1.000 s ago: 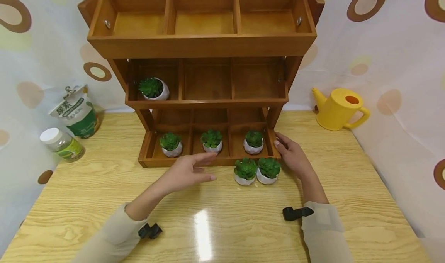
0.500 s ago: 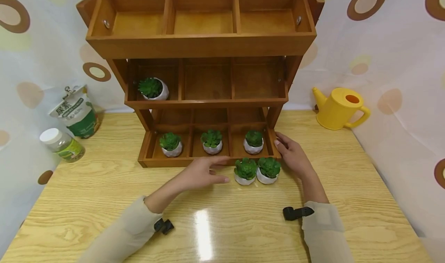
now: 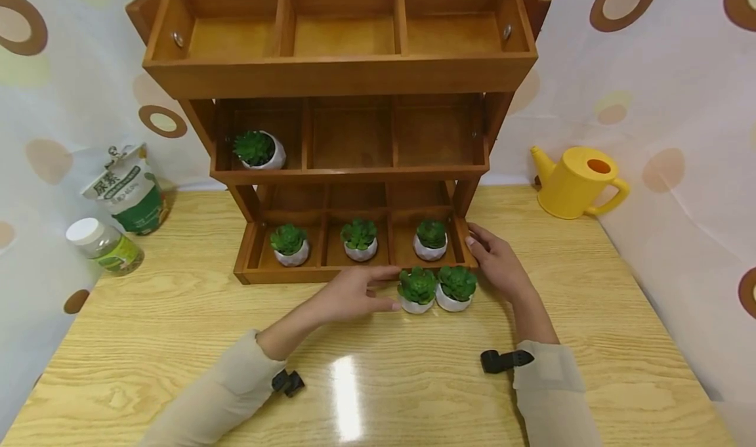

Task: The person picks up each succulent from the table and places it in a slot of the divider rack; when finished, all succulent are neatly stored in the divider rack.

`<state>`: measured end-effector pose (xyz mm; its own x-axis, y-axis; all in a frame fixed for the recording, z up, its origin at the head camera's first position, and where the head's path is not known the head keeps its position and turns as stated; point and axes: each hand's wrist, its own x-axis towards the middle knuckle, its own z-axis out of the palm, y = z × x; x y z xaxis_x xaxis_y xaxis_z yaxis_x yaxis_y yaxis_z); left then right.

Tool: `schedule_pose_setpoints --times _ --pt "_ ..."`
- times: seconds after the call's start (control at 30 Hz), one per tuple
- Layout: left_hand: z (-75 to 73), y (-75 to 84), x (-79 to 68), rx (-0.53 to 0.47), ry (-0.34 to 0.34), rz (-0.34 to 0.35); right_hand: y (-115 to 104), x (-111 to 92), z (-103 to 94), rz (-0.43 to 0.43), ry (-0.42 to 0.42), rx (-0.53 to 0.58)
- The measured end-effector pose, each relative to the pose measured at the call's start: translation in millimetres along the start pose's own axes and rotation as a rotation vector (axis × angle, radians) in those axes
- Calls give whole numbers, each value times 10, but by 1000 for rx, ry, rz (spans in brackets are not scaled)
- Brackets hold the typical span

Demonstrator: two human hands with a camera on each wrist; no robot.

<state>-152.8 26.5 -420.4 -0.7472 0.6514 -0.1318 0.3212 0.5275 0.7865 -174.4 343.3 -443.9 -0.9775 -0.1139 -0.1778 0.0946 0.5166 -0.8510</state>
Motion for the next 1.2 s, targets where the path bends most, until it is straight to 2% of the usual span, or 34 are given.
schedule_pose_setpoints --times 0.23,0.63,1.2 --pt "44 30 48 42 -5 22 -2 -8 6 9 2 -2" --pt "102 38 114 61 -23 -1 12 3 4 1 3 18" --pt "186 40 313 120 -24 -7 4 13 -4 -4 1 5"
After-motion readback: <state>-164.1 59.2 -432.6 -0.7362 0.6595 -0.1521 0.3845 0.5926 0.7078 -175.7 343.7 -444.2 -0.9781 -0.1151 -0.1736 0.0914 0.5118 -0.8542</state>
